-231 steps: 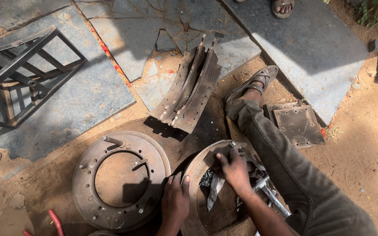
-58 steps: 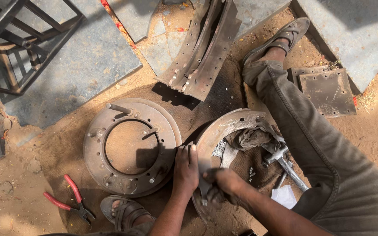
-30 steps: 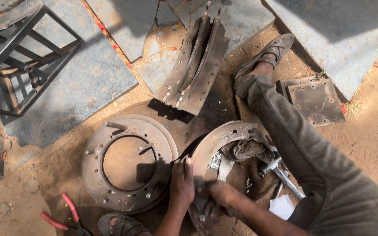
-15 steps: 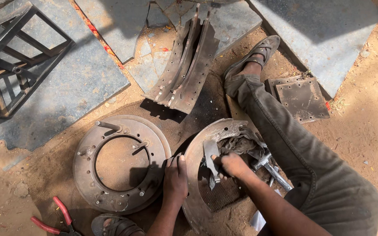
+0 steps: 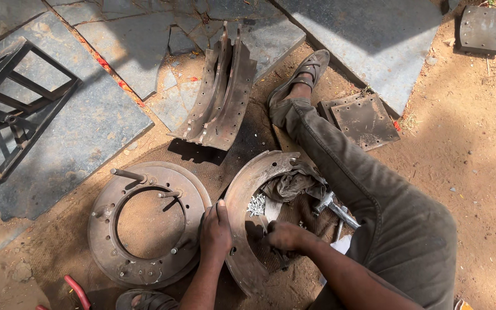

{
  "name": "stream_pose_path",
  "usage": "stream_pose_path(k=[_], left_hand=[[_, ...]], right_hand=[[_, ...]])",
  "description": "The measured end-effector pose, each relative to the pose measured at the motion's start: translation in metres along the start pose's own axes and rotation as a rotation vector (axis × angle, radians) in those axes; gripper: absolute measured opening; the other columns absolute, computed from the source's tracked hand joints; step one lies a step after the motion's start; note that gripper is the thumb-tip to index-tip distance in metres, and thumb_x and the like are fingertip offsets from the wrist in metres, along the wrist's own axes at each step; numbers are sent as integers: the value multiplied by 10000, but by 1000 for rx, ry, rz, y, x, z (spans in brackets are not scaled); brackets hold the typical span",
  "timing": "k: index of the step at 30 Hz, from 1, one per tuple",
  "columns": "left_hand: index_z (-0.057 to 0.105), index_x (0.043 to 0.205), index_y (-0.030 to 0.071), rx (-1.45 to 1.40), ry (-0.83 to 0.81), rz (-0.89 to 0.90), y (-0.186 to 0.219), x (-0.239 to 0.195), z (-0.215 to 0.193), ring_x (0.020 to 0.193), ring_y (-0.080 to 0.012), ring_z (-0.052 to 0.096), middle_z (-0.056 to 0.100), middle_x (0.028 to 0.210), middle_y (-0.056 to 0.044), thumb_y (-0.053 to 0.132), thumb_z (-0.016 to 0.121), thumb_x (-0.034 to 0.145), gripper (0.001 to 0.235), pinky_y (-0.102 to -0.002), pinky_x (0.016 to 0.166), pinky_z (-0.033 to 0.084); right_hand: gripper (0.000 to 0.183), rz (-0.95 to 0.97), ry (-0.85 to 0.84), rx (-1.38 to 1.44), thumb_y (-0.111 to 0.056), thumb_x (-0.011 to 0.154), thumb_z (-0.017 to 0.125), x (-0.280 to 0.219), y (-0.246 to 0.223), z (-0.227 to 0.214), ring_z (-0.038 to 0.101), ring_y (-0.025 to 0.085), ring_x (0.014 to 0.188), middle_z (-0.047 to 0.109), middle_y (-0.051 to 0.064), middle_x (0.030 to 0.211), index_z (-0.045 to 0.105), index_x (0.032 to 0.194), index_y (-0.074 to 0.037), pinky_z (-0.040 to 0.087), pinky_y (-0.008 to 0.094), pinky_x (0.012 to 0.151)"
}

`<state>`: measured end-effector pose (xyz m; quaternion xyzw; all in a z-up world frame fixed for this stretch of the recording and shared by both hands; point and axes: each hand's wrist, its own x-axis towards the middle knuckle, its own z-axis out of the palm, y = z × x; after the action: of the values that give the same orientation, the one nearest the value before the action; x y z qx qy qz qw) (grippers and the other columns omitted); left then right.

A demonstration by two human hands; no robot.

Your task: The person sits on the ground and cleans a curved metal brake drum using a cloth and a metal scraper. They wipe the surface repeatedly, scrape off debris, and handle small metal shavings. Another person is visible nearby holding a phone.

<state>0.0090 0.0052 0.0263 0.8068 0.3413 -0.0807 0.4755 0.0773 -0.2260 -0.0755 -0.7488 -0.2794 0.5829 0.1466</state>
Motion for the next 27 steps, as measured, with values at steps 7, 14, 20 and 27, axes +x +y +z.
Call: stream_pose_path(k=[7,14,20,27], left_hand=[[587,1337,12,33,-1,-27,3,0,0,1244,-451,539,582,1312,-270,503,212,1048,682,-529,1076,407],[615,1267,-22,24,38,57,-1,0,1,1184,-465,554,603,1261,-272,467,228,1064,656,-517,1037,424],[616,1260,-34,11,56,68,-13,2,8,1168,-470,549,602,1245,-271,472,249,1059,656,-511,1025,423],[614,1262,-45,-9,72,134,-18,6,9,1144,-463,561,608,1216,-274,450,262,1068,638,-508,1011,436]], right_hand=[[404,122,-89,281,-206,943,578,-14,-69,-30,521,127,578,648,24,768,586,1287,6,460,278,505],[220,82,-70,385,-170,892,677,-21,-77,-55,535,56,517,651,3,780,781,1018,-23,440,237,458],[192,185,193,812,-215,954,563,-18,-81,-85,505,125,442,659,45,635,644,919,-44,415,278,397],[343,206,183,895,-266,1024,526,5,-58,-74,478,140,476,683,71,689,684,834,-27,411,338,465]])
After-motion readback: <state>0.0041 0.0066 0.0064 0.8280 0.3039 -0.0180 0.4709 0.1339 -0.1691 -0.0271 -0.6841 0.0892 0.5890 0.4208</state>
